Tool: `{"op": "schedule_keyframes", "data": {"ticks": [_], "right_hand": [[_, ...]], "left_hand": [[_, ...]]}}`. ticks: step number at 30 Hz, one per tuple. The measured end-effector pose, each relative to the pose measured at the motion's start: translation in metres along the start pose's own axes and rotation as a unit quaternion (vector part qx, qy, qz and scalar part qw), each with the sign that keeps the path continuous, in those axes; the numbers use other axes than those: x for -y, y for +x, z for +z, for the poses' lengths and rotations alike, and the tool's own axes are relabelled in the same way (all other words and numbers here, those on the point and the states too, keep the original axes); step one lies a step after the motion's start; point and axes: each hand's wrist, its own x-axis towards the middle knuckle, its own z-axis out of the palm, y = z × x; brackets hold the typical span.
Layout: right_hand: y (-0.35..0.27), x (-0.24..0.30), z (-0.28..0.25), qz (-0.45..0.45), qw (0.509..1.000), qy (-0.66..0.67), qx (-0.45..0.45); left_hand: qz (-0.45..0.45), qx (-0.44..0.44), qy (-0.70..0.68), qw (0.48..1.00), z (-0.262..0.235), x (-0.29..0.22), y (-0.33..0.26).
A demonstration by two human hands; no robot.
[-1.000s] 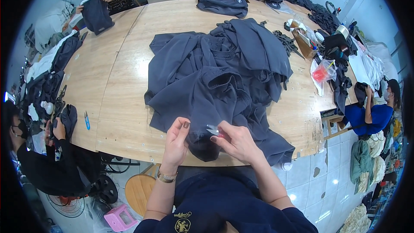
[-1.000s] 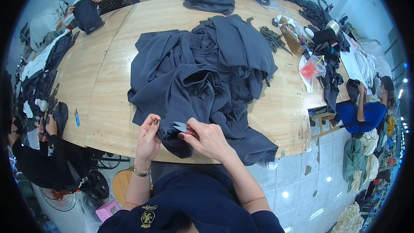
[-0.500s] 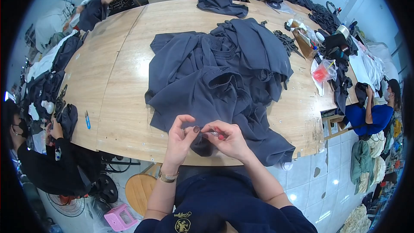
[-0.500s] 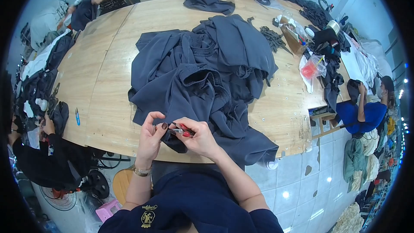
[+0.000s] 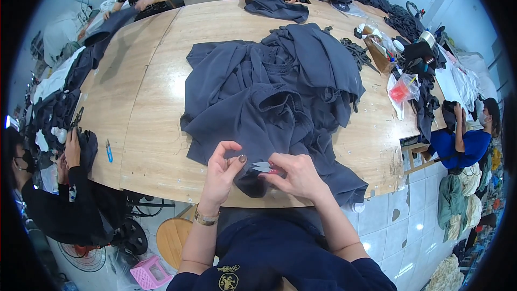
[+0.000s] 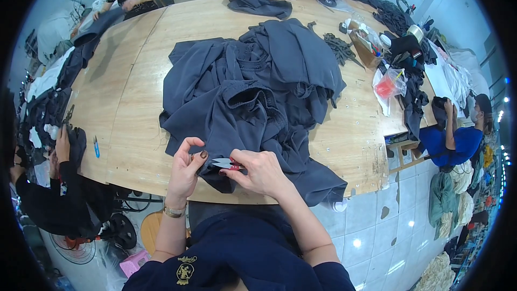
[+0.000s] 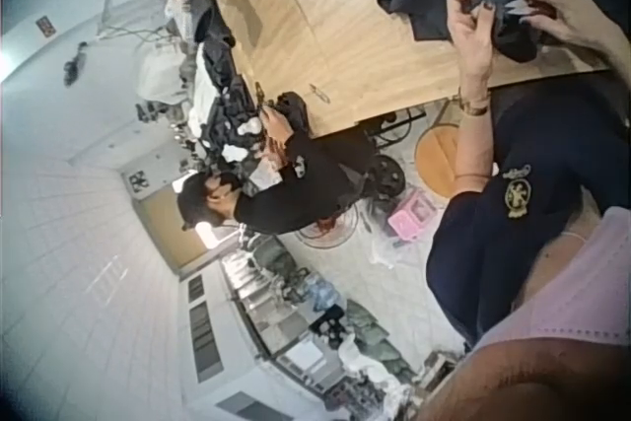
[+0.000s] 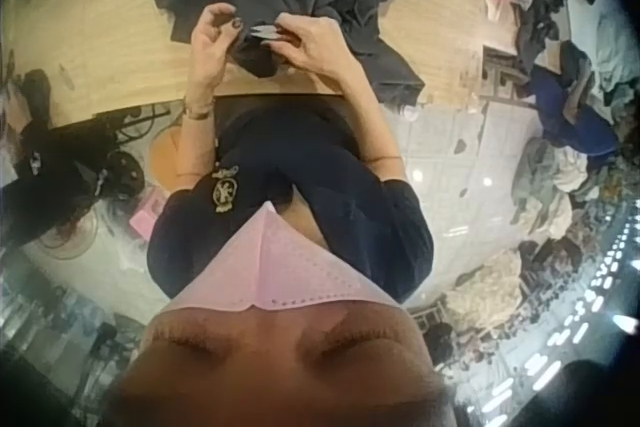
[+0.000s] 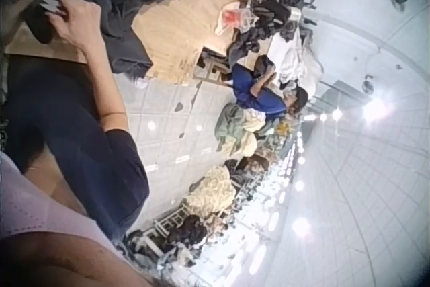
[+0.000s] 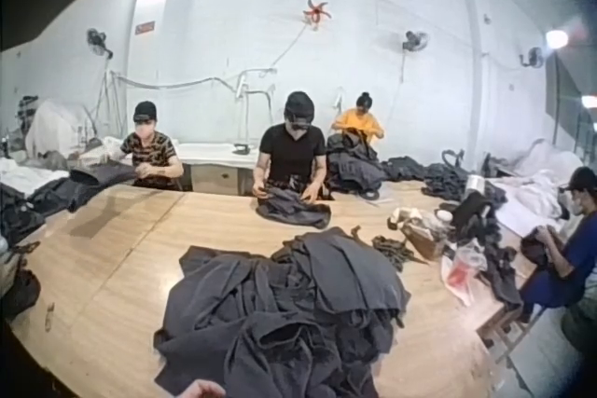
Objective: Sort and inspect finished garments for quality control on a large production table.
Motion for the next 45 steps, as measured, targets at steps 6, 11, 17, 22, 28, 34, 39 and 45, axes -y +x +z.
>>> {"op": "schedule_keyframes", "data": {"ticks": [6,11,17,22,28,34,39,45], "right_hand": [[0.003,-0.001,-0.004,0.001,1.000,-0.002,0.020],[0.005,0.000,-0.008,-0.006,0.999,-0.009,0.031],[0.002,-0.006,-0.003,-0.023,1.000,-0.015,0.015],[-0.003,-0.005,0.008,0.018,0.998,0.020,-0.063],[-0.006,0.003,0.028,0.060,0.977,0.134,-0.152],[0.001,0.002,0.043,0.132,0.927,0.315,-0.153],[0.002,-0.001,0.019,0.257,0.778,0.572,-0.027],[0.003,-0.002,0.010,0.305,0.586,0.750,0.039]], "left_hand": [[-0.001,0.024,0.026,0.999,-0.001,-0.004,0.001],[-0.006,0.022,0.052,0.998,0.002,-0.007,0.002],[-0.003,0.030,0.085,0.996,0.001,-0.006,0.002],[-0.007,-0.035,-0.013,0.999,0.002,-0.003,0.002],[-0.030,-0.014,-0.066,0.997,0.007,-0.002,0.001],[0.022,0.035,0.061,0.997,0.012,-0.003,-0.004],[0.050,0.045,0.123,0.990,0.013,-0.007,-0.004],[0.061,0.051,0.186,0.979,0.009,-0.007,-0.004]]}}
